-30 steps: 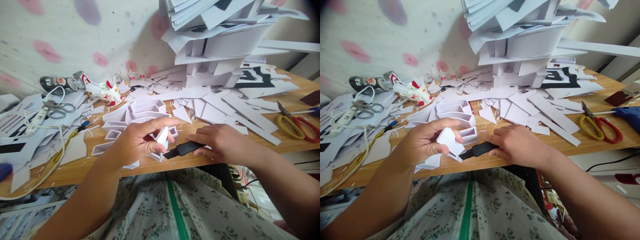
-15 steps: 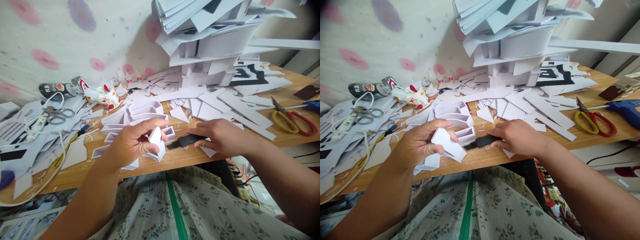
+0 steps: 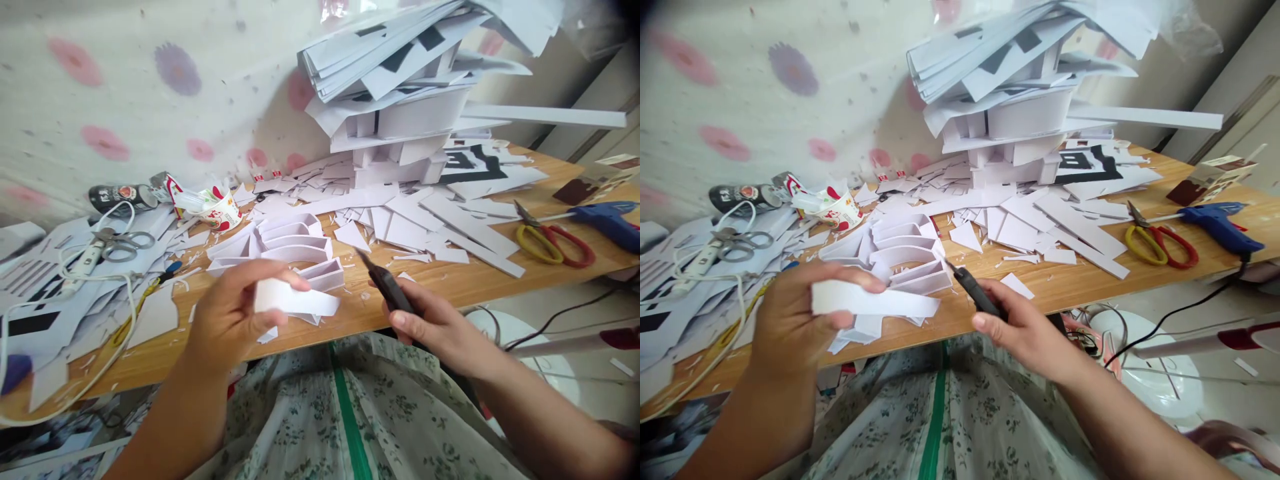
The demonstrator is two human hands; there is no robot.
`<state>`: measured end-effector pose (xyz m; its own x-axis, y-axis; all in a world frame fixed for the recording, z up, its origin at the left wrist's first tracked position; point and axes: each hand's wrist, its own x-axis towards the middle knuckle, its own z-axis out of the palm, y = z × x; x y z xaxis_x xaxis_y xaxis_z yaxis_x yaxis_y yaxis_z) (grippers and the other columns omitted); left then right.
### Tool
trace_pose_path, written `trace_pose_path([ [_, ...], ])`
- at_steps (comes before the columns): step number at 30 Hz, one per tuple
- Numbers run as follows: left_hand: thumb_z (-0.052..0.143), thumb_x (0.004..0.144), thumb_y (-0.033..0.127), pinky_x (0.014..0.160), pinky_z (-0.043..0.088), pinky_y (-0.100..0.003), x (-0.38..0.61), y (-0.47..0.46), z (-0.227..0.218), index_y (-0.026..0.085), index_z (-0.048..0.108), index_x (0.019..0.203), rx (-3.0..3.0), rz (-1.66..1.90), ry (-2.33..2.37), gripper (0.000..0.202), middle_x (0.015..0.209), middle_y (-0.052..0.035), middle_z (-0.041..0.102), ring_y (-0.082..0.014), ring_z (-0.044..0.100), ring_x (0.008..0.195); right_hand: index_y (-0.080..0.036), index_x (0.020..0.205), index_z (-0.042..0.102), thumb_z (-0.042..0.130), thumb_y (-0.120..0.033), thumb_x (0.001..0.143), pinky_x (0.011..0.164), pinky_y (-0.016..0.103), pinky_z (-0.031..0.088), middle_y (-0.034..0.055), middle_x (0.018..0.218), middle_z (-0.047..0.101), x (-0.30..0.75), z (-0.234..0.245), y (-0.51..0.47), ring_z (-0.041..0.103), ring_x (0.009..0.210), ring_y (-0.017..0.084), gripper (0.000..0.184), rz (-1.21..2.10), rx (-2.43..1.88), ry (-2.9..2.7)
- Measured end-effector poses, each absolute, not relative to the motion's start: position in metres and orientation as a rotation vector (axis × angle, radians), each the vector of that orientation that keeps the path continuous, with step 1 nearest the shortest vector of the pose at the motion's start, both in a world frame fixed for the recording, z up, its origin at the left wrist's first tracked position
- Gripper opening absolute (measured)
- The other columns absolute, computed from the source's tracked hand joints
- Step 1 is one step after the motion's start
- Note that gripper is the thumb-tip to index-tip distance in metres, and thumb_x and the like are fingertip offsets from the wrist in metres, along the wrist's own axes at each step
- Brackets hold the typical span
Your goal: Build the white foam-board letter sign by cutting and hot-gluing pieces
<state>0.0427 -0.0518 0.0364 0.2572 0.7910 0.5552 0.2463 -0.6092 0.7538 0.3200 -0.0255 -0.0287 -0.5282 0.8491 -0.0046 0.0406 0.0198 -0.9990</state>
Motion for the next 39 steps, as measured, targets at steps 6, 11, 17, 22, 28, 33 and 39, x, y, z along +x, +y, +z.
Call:
trace_pose_path([
  [6,0.062,0.083,0.009,0.083,0.058,-0.033,0.055,-0.089,0.045,0.029,0.066,0.097,2.311,1.459,0.879,0.024,0.104,0.0031,0.072,-0.0157,0.068,0.09,-0.02,0.115,0.057,0.074,-0.042,0.077,0.045,0.021,0.033,-0.01,0.059,0.042,0.288,-0.029,-0.036,0.037,0.043,0.005,0.047,1.839,-0.769,-1.059],
  [11,0.057,0.078,-0.005,0.079,0.058,-0.025,0.062,-0.11,0.009,0.022,0.054,0.086,2.345,1.463,1.208,0.028,0.095,0.0021,0.073,-0.0132,0.07,0.086,-0.016,0.075,0.057,0.076,-0.045,0.071,0.044,0.021,0.031,-0.0077,0.05,0.046,0.295,-0.028,-0.029,0.042,0.042,0.007,0.035,1.713,-0.871,-1.148],
  [17,0.059,0.085,0.011,0.07,0.054,-0.02,0.073,-0.111,-0.033,0.021,0.058,0.091,2.416,1.07,1.498,0.012,0.084,0.0019,0.071,-0.0119,0.068,0.075,-0.017,0.075,0.06,0.073,-0.049,0.07,0.045,0.022,0.035,-0.0065,0.052,0.048,0.313,-0.036,-0.022,0.044,0.044,0.009,0.035,1.286,-1.266,-1.536],
  [22,0.048,0.09,0.012,0.079,0.055,-0.028,0.089,-0.091,-0.051,0.021,0.056,0.122,2.613,0.718,1.459,0.034,0.101,-0.0052,0.071,-0.0175,0.068,0.088,-0.016,0.086,0.062,0.065,-0.05,0.077,0.048,0.025,0.041,-0.0037,0.056,0.054,0.313,-0.043,-0.025,0.053,0.049,0.013,0.035,1.144,-1.399,-1.6],
  [28,0.045,0.09,0.011,0.076,0.056,-0.033,0.096,-0.083,-0.05,0.021,0.055,0.128,2.686,0.542,1.554,0.041,0.097,-0.0069,0.07,-0.0205,0.067,0.085,-0.02,0.148,0.021,0.049,-0.035,0.092,0.065,0.031,0.053,0.0056,0.092,0.067,0.333,-0.037,-0.057,0.066,0.066,0.018,0.064,1.064,-1.336,-1.859],
  [33,0.047,0.088,0.007,0.068,0.056,-0.039,0.098,-0.082,-0.038,0.019,0.058,0.124,2.72,0.389,1.6,0.04,0.092,-0.006,0.07,-0.0243,0.067,0.08,-0.023,0.154,0.008,0.043,-0.018,0.092,0.083,0.038,0.051,0.0117,0.111,0.068,0.34,-0.036,-0.089,0.069,0.088,0.022,0.071,0.662,-1.358,-2.352],
  [39,0.047,0.088,0.008,0.074,0.057,-0.04,0.101,-0.081,-0.041,0.018,0.058,0.125,2.75,0.355,1.599,0.039,0.098,-0.0091,0.07,-0.0252,0.067,0.086,-0.017,0.154,0.003,0.045,-0.007,0.083,0.071,0.035,0.054,0.0099,0.093,0.071,0.331,-0.04,-0.1,0.069,0.074,0.023,0.084,0.419,-1.374,-2.655],
])
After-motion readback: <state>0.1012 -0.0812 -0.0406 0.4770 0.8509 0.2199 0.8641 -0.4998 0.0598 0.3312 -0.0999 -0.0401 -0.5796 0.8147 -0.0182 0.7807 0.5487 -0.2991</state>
